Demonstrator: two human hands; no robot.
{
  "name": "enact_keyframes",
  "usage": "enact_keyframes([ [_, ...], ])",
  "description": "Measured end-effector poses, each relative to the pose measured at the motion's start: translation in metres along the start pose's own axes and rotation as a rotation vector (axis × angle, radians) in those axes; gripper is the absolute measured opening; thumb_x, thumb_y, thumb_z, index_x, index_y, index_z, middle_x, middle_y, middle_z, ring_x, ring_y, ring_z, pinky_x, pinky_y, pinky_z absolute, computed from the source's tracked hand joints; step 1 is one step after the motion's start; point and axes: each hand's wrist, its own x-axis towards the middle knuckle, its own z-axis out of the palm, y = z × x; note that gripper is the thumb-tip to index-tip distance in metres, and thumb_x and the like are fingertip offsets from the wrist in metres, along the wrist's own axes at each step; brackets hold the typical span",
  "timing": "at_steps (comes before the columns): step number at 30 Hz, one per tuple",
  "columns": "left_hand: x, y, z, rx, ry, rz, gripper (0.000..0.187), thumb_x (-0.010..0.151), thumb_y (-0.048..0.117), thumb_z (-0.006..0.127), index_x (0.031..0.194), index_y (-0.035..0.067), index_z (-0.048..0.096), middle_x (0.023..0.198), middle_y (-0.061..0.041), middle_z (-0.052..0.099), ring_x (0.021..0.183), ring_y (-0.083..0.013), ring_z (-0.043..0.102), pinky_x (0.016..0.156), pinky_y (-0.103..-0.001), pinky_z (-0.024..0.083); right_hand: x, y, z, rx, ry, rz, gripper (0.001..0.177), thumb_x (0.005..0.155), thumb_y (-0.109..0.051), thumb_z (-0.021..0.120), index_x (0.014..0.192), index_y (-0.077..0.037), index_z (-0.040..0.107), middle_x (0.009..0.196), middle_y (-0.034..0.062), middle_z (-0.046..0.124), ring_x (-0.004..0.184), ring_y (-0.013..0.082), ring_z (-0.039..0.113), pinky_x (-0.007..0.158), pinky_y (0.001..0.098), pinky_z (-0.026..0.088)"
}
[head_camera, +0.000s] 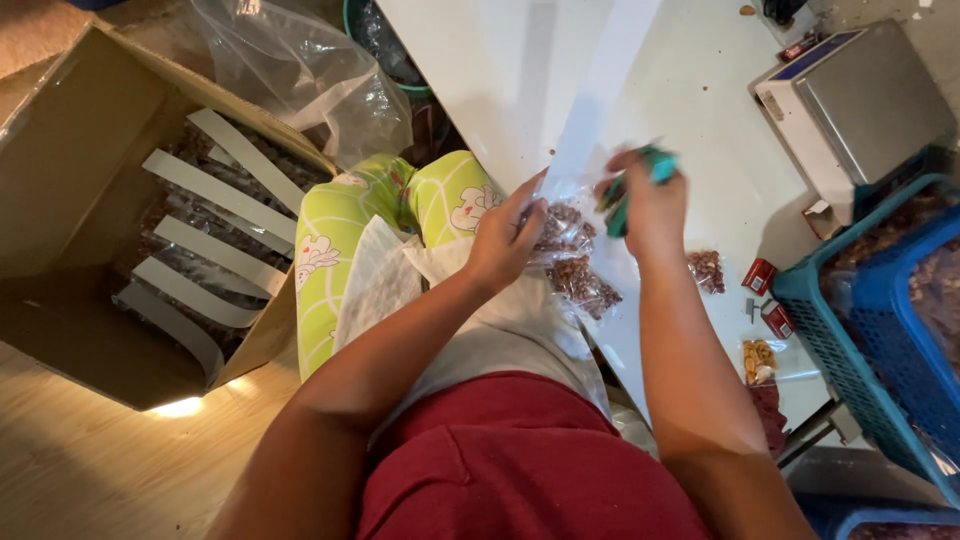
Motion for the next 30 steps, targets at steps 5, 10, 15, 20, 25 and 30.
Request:
enact_keyframes([
  [5, 0.002, 0.007, 0.004, 0.057, -0.044, -0.020, 0.052, 0.110, 0.020, 0.046, 0.160, 0.029, 0.037, 0.090, -0.011, 0.065, 0.081, -0.0278, 0.056, 0.076, -0.042, 0.045, -0.003, -0.056, 0.028, 0.505, 0.206, 0.066, 0.039, 0.084, -0.044, 0.065, 0.072, -0.007, 0.059, 0.059, 0.0148, 0.063, 0.054, 0.0300, 0.070, 0.053, 0.0400, 0.060],
  [10, 0.003, 0.006, 0.008, 0.215, -0.053, 0.099, 0.064, 0.108, 0.015, 0.047, 0.163, 0.038, 0.026, 0.063, 0.000, 0.058, 0.052, -0.0138, 0.046, 0.054, -0.030, 0.041, -0.012, -0.067, 0.055, 0.579, 0.166, 0.306, 0.051, 0.071, -0.056, 0.061, 0.088, -0.009, 0.063, 0.073, 0.0093, 0.062, 0.065, 0.0272, 0.065, 0.064, 0.0404, 0.056],
  [15, -0.008, 0.039, 0.006, 0.218, -0.099, -0.014, 0.059, 0.110, 0.028, 0.047, 0.164, 0.034, 0.024, 0.114, -0.026, 0.074, 0.105, -0.0457, 0.073, 0.099, -0.056, 0.056, -0.013, -0.050, 0.059, 0.780, 0.127, 0.062, 0.050, 0.084, -0.052, 0.053, 0.058, -0.008, 0.047, 0.053, 0.0069, 0.037, 0.044, 0.0220, 0.043, 0.043, 0.0298, 0.033],
  [20, -0.011, 0.056, 0.002, 0.054, -0.071, -0.192, 0.048, 0.106, 0.031, 0.050, 0.152, 0.020, 0.047, 0.117, -0.024, 0.074, 0.107, -0.0349, 0.072, 0.100, -0.051, 0.055, -0.010, -0.061, 0.008, 0.764, 0.074, 0.301, 0.022, 0.073, -0.030, 0.067, 0.068, -0.014, 0.054, 0.063, 0.0075, 0.055, 0.056, 0.0233, 0.060, 0.049, 0.0299, 0.047],
  [25, 0.000, -0.008, -0.013, -0.149, 0.051, -0.382, 0.042, 0.100, 0.029, 0.063, 0.136, 0.010, 0.065, 0.122, -0.020, 0.072, 0.117, -0.0340, 0.069, 0.106, -0.054, 0.049, -0.005, 0.016, -0.062, 0.194, 0.040, 0.344, 0.029, 0.073, -0.003, 0.058, 0.102, -0.004, 0.060, 0.095, 0.0095, 0.067, 0.085, 0.0256, 0.070, 0.074, 0.0406, 0.062],
  [30, 0.021, -0.065, -0.022, -0.035, 0.104, -0.492, 0.045, 0.094, 0.047, 0.070, 0.122, 0.012, 0.069, 0.116, -0.011, 0.075, 0.116, -0.0292, 0.069, 0.106, -0.050, 0.047, -0.074, 0.031, -0.079, -1.109, -0.623, 0.160, 0.065, 0.074, -0.027, 0.079, 0.136, -0.021, 0.058, 0.127, 0.0174, 0.071, 0.118, 0.0465, 0.066, 0.104, 0.0588, 0.050],
])
